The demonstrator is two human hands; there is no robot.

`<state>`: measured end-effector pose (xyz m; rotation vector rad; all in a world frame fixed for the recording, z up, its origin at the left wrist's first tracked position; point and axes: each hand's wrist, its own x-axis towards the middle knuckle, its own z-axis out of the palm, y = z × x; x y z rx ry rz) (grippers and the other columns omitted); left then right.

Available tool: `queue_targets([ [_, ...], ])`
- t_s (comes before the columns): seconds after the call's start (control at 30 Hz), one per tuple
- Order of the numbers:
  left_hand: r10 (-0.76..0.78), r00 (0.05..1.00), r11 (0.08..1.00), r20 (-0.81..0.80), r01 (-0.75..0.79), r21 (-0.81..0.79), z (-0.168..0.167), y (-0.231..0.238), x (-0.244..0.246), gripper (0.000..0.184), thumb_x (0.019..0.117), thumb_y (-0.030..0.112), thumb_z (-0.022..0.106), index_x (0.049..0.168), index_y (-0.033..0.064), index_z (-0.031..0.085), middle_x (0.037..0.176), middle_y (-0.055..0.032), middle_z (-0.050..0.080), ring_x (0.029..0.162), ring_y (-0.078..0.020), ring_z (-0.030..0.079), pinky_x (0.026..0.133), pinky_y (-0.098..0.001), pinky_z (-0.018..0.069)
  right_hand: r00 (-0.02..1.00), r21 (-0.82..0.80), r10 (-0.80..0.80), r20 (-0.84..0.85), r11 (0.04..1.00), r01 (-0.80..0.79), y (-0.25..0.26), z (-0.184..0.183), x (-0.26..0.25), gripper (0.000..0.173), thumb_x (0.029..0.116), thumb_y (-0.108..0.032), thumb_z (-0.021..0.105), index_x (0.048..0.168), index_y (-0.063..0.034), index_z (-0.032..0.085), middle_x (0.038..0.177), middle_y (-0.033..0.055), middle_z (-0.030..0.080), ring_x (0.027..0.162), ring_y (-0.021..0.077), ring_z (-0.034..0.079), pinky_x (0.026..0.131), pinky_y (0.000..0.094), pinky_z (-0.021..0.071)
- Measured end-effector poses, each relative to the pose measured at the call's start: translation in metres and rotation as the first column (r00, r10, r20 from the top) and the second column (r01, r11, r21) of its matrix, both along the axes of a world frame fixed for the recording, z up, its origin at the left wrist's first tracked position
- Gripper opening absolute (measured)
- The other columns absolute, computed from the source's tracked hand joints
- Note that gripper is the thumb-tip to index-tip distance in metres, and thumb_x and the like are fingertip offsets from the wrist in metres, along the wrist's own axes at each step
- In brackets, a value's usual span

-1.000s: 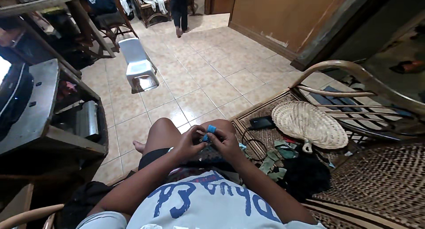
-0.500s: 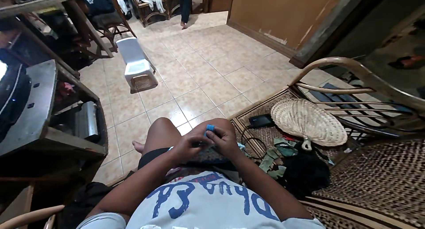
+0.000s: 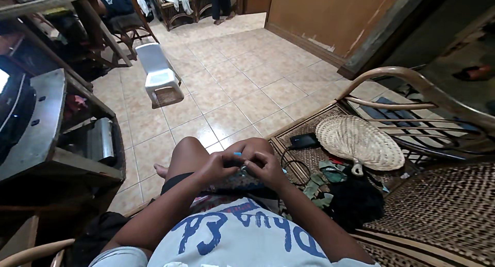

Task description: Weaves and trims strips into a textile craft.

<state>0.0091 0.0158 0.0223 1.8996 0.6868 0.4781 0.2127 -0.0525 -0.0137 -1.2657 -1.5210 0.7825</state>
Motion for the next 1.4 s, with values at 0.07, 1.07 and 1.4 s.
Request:
queue_targets([
  [0.07, -0.003, 1.0, 1.0, 0.008, 0.003, -0.002, 0.0, 0.0, 0.001, 0.028, 0.0926, 0.004, 0.07, 0.12, 0.0003, 0.071, 0.114, -0.0072, 0.072, 0.094, -0.0011, 0.067, 0.088, -0.019, 0.055, 0.99, 0.06, -0.013, 0.142, 0.998, 0.004, -0.004, 0.0, -0.002, 0.025, 0.0932, -0.025, 0.066, 0.089, -0.0023, 0.073, 0.085, 0.0044, 0.067, 0.081, 0.0059, 0.06, 0.075, 0.0231, 0.0503],
  [1.07, 0.109, 0.992, 0.973, 0.062, -0.094, -0.212, 0.004, 0.003, -0.007, 0.036, 0.09, -0.004, 0.071, 0.126, -0.0021, 0.067, 0.12, -0.0074, 0.071, 0.097, -0.0027, 0.068, 0.089, -0.0207, 0.056, 0.828, 0.399, -0.288, 0.481, 0.913, 0.085, -0.019, -0.013, 0.016, 0.02, 0.0963, -0.021, 0.063, 0.096, -0.0052, 0.074, 0.103, 0.0165, 0.072, 0.101, 0.0362, 0.069, 0.088, 0.0547, 0.0539],
  [1.4, 0.103, 0.99, 0.972, 0.1, -0.079, -0.22, 0.002, 0.003, -0.007, 0.035, 0.092, -0.001, 0.069, 0.127, -0.0024, 0.066, 0.122, -0.0072, 0.07, 0.097, -0.0027, 0.068, 0.089, -0.0208, 0.056, 0.845, 0.419, -0.221, 0.486, 0.908, -0.003, -0.022, -0.017, 0.019, 0.017, 0.0946, -0.022, 0.065, 0.094, -0.0075, 0.074, 0.102, 0.013, 0.073, 0.1, 0.0314, 0.069, 0.087, 0.0494, 0.0553],
])
